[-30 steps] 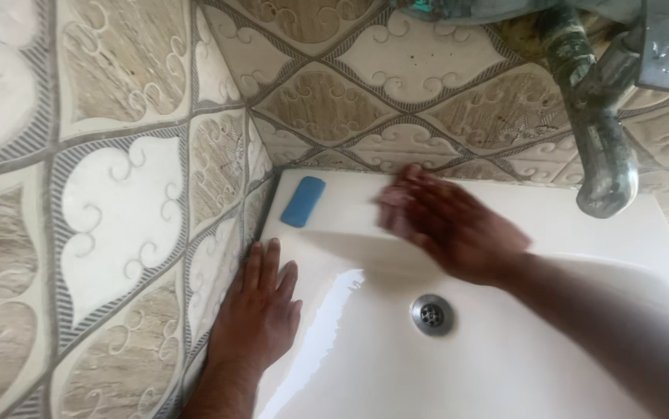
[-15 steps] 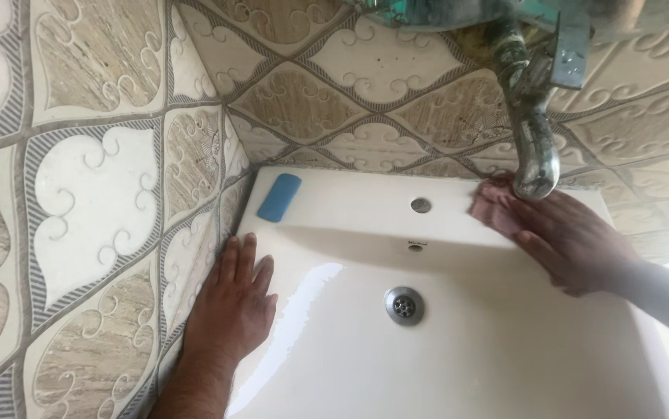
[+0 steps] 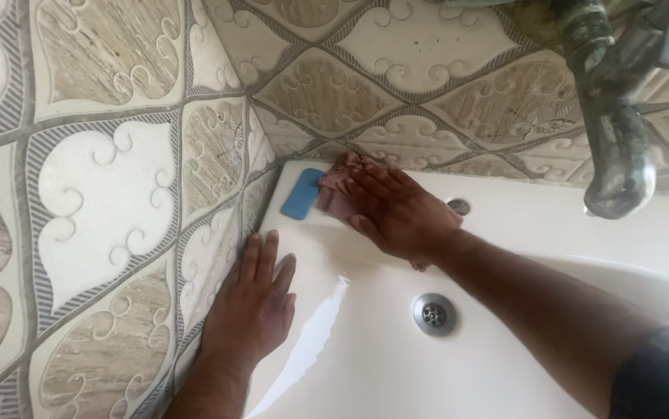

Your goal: The person organizes toiletries on the sink, then washes their hands with soap and water. They proceed to scrub the sink basin with a cloth and rinse it thoroughly, finishing by wiping the surface dry.

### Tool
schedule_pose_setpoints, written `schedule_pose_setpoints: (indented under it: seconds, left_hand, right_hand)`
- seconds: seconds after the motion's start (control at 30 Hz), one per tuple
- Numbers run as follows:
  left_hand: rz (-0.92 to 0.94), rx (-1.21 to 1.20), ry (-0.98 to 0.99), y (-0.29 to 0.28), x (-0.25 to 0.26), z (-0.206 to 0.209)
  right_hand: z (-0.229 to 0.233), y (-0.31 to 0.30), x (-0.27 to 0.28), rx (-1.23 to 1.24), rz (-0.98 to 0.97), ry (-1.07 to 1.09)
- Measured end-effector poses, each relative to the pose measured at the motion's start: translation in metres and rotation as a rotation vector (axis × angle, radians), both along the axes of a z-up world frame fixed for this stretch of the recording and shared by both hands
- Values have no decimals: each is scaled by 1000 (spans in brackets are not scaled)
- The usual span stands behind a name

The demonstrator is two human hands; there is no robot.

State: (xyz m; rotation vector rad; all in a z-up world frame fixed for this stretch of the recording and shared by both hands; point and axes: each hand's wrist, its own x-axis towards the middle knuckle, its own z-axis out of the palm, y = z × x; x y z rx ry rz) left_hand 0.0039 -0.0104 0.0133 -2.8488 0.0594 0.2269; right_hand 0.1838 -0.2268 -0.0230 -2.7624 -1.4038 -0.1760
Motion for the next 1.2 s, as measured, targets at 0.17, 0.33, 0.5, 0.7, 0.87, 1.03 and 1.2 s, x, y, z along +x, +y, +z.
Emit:
schedule_pose_setpoints:
  seconds: [0.17,0.33,0.5,0.7,0.87,1.03,1.2]
  left_hand:
    - [10,43,65,-4,-1,5]
    - [1,54,60,-5,-3,9]
    - [-17,35,61,-3,-1,3]
    - [-11,3,-2,1,-3,-7]
    - [-6,38,3,0,-5,-6]
    - [-11,47,-7,-4,-7,-6]
    - [-38,24,-19,2,-8,-3]
  right_hand:
    - [17,-109,-5,91,42,-123]
    - [22,-218,-22,-17,-224,26]
    - [5,-174,-5,-33,-106,-82]
    - [0,-30,5,-46,-27,-29]
    - [22,-41,-9,148,120,-98]
    - [46,-147,-35,79,-49,57]
    - [53,-190,-46,113,-5,-100]
